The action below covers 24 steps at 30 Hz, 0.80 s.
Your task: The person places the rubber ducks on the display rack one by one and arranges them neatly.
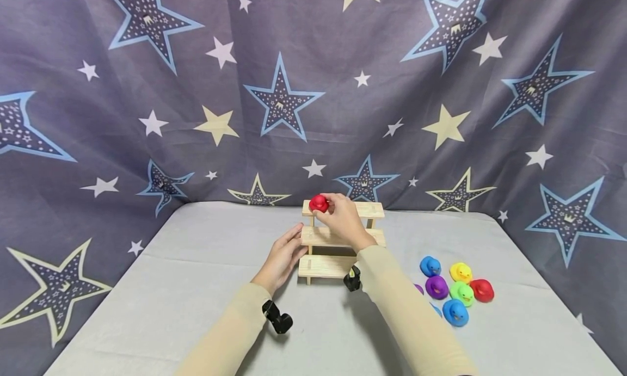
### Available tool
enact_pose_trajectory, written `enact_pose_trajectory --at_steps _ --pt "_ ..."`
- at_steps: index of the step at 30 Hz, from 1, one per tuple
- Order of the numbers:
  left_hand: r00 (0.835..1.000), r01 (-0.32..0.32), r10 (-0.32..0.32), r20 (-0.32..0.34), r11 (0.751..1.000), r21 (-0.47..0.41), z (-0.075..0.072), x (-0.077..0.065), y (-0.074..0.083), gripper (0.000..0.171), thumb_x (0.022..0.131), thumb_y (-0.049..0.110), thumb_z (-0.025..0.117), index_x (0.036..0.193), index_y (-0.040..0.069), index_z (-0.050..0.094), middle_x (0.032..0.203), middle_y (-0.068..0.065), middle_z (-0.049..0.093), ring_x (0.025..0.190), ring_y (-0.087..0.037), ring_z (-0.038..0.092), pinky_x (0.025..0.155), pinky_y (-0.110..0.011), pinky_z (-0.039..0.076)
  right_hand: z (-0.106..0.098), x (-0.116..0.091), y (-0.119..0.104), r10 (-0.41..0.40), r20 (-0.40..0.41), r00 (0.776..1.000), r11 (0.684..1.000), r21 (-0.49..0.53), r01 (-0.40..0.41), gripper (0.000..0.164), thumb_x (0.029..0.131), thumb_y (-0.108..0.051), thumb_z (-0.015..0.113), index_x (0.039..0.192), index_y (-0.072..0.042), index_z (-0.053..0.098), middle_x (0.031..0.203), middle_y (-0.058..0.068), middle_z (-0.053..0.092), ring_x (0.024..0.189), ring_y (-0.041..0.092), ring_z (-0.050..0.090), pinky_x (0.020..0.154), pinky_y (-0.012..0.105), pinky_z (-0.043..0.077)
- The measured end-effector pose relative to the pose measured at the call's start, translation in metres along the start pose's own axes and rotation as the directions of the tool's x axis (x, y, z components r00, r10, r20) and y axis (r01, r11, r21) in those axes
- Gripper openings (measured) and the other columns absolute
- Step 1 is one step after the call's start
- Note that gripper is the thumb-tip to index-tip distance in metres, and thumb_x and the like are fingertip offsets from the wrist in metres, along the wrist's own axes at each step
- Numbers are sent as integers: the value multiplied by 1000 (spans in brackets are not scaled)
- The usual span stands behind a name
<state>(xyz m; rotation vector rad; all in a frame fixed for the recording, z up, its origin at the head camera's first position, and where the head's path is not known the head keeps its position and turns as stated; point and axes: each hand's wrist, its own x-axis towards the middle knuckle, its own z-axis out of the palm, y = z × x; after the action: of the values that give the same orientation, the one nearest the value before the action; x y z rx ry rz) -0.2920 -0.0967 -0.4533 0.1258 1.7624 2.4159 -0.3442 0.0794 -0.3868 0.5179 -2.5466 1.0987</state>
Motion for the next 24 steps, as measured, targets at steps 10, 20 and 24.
enact_pose_trajectory --at_steps 10,20,24 --pt "1000 -3 3 1 1000 0 1 -1 1 54 104 2 41 157 3 29 159 -19 29 142 -32 36 115 -35 40 -2 -2 1 14 10 1000 994 111 -15 66 84 -20 81 140 1 54 120 16 61 103 29 65 94 37 58" --pt "1000 0 0 -1 1000 -4 1 -2 1 54 104 3 41 157 3 29 159 -18 31 142 -31 37 115 -33 41 -16 -9 3 -4 54 999 996 88 0 74 84 -22 82 145 2 47 130 20 57 115 29 62 100 36 55" --pt "1000 -9 9 2 1000 -2 1 -2 1 55 104 2 41 157 2 29 159 -19 30 143 -32 36 115 -33 41 -25 -14 3 5 75 997 996 86 -12 76 85 -25 81 147 -1 45 136 20 55 116 30 61 101 39 55"
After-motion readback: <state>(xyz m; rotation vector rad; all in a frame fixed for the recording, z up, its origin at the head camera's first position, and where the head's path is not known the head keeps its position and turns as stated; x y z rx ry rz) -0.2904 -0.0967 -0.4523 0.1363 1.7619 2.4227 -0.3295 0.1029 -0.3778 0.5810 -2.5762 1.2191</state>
